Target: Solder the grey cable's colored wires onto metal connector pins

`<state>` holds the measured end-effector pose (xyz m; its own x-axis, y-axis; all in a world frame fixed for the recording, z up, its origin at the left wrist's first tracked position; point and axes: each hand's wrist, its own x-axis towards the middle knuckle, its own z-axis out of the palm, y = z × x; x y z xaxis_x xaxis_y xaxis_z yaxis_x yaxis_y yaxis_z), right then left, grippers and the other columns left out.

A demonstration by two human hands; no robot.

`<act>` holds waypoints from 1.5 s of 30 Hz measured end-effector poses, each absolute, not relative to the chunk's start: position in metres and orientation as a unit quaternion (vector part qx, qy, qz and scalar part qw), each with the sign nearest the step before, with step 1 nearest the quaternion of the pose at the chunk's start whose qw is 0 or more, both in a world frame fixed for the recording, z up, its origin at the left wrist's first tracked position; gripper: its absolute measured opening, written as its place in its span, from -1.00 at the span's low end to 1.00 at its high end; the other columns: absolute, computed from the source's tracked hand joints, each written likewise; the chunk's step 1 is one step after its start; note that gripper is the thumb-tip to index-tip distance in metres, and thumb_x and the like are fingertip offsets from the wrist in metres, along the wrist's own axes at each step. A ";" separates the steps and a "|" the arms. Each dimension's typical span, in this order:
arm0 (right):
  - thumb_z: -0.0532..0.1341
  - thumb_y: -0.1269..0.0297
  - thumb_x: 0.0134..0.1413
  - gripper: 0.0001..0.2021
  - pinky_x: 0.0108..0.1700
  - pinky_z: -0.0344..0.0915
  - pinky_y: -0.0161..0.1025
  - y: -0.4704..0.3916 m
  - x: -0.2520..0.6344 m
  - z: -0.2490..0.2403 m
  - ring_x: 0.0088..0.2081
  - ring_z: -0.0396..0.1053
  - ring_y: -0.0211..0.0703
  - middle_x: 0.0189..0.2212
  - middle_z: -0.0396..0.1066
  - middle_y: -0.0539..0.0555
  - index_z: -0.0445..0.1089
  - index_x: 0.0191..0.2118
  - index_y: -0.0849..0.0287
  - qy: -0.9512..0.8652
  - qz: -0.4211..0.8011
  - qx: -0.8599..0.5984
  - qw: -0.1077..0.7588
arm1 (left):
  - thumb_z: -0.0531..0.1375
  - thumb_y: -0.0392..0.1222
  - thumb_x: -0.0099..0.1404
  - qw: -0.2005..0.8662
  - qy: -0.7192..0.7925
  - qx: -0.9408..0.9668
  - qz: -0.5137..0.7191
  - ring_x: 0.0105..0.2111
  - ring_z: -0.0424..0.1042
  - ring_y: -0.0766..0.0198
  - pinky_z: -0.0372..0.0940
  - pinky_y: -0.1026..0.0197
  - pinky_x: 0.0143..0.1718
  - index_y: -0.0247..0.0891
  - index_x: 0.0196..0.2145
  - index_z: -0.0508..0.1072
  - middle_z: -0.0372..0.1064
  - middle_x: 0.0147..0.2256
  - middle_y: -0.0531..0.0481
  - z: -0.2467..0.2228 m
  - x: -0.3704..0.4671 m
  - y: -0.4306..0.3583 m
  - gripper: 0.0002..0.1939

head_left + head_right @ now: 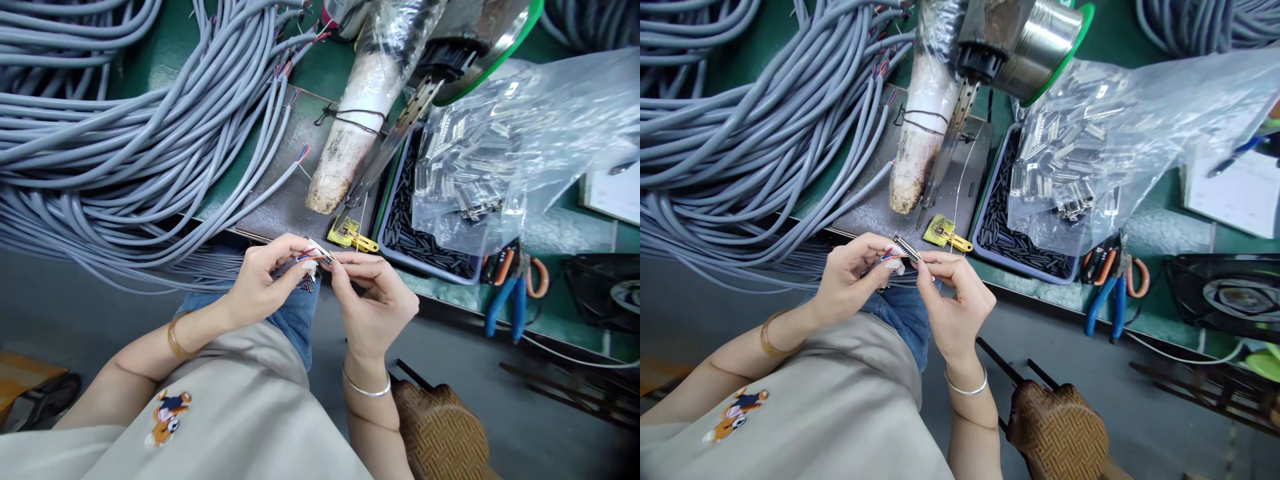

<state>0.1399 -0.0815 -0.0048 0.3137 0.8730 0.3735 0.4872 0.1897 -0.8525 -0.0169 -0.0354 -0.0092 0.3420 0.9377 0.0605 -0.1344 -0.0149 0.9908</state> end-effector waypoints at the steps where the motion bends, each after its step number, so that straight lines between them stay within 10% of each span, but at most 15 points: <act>1: 0.37 0.48 0.15 -0.88 -0.28 0.57 -0.37 -0.082 0.139 -0.005 -0.29 0.60 -0.28 -0.31 0.62 -0.01 0.48 -0.35 0.15 -0.556 0.178 -0.610 0.536 | 0.28 -0.21 0.39 0.601 0.356 0.562 0.443 -0.48 0.44 0.44 0.35 0.41 -0.44 -0.29 -0.17 0.49 0.54 -0.34 -0.01 -0.010 -0.018 -0.036 -0.88; 45: 0.36 0.52 0.14 -0.83 -0.09 0.55 -0.22 -0.060 0.144 -0.014 -0.21 0.61 -0.21 -0.22 0.64 0.02 0.43 -0.26 0.10 -0.657 -0.024 -0.572 0.491 | 0.24 -0.37 0.32 0.381 0.391 0.672 0.500 -0.44 0.46 0.38 0.34 0.35 -0.41 -0.28 -0.34 0.47 0.53 -0.38 0.00 -0.013 0.001 -0.013 -0.93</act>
